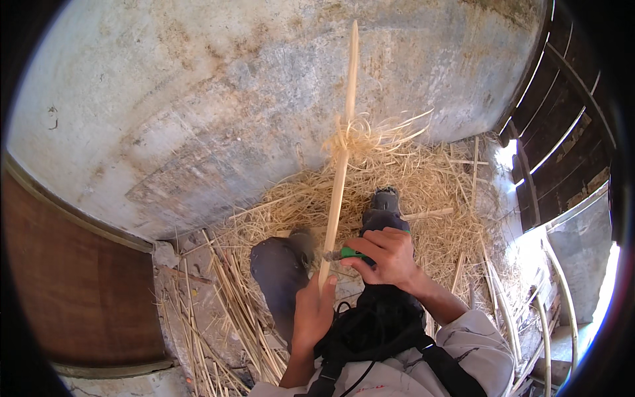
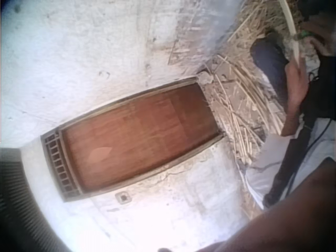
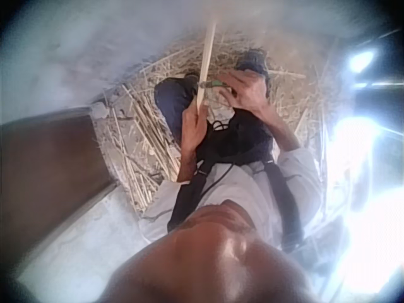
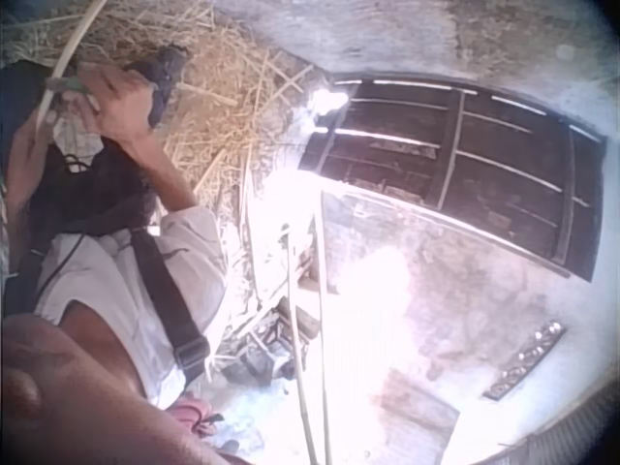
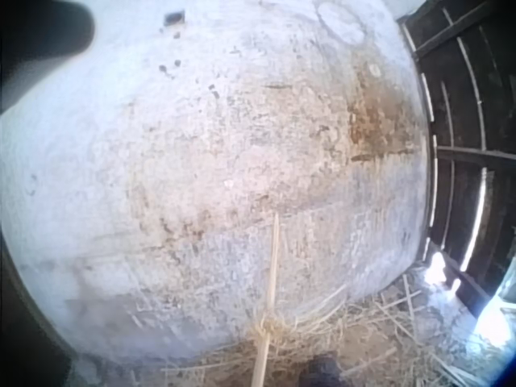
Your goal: The person whittles a long wooden stick using a small green utility knife while sitting on a floor covered in straw.
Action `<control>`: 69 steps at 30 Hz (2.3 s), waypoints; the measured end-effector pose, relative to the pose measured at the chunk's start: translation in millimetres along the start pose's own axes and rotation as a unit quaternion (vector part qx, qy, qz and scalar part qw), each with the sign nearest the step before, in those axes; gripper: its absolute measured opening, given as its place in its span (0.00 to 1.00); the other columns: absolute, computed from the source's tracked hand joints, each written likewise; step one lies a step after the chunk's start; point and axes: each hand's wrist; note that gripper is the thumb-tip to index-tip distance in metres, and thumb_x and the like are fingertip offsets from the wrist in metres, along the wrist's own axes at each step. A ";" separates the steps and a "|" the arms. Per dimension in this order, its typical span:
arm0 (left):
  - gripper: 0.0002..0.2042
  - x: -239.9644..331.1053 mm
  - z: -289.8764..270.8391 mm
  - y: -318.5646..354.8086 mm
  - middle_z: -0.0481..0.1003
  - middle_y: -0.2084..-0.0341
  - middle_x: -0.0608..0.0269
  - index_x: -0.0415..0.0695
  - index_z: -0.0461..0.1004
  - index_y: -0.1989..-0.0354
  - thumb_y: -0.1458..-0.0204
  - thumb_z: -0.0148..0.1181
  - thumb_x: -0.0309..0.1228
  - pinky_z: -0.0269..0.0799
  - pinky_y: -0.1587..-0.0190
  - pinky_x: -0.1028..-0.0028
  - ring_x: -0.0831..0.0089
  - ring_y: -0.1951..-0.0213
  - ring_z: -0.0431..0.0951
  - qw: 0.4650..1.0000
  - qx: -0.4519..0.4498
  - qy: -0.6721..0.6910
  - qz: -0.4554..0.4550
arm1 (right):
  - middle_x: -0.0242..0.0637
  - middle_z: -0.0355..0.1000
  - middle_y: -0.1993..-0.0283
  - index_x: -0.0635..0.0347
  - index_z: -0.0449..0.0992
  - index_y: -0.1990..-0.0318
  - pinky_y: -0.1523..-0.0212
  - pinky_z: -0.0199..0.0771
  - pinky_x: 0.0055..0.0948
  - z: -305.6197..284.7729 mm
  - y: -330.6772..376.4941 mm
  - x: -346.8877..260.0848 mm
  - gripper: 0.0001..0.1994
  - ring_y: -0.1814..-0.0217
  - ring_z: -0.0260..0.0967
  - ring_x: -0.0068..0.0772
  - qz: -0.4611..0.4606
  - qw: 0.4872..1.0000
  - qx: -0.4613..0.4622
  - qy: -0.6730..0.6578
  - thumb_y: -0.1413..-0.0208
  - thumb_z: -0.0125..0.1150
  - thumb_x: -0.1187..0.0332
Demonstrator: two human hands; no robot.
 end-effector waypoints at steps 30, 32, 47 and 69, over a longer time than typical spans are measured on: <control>0.15 -3.7 0.4 7.5 0.75 0.77 0.41 0.31 0.75 0.52 0.27 0.53 0.35 0.72 0.68 0.57 0.44 0.74 0.79 1.000 0.017 -0.009 0.000 | 0.28 0.74 0.75 0.54 0.86 0.61 0.76 0.66 0.34 2.5 -12.1 6.5 0.16 0.78 0.71 0.35 0.018 0.998 0.052 -0.007 0.49 0.79 0.54; 0.15 -3.5 0.8 8.8 0.75 0.77 0.41 0.32 0.75 0.53 0.27 0.53 0.35 0.72 0.68 0.57 0.44 0.74 0.79 1.000 0.017 -0.012 -0.003 | 0.29 0.75 0.75 0.55 0.86 0.61 0.75 0.67 0.34 2.6 -14.0 8.4 0.15 0.78 0.71 0.36 0.025 0.997 0.069 -0.015 0.48 0.79 0.55; 0.15 -27.5 9.4 34.4 0.73 0.80 0.44 0.33 0.77 0.54 0.28 0.56 0.36 0.68 0.73 0.58 0.51 0.80 0.75 1.000 -0.013 0.007 -0.002 | 0.38 0.74 0.79 0.56 0.84 0.68 0.77 0.69 0.40 -1.8 -24.0 63.3 0.09 0.81 0.72 0.45 0.130 0.983 0.130 0.029 0.41 0.74 0.61; 0.14 -16.3 -3.6 9.0 0.73 0.78 0.46 0.33 0.72 0.60 0.27 0.52 0.35 0.70 0.69 0.59 0.52 0.76 0.76 0.999 0.022 0.026 0.033 | 0.34 0.76 0.70 0.54 0.83 0.54 0.73 0.70 0.37 17.0 7.1 16.6 0.15 0.76 0.72 0.42 0.050 0.987 0.000 -0.150 0.39 0.73 0.54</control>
Point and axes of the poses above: each hand's wrist, its own y-axis away from the middle knuckle, its own z-axis out of the palm, x = y × z
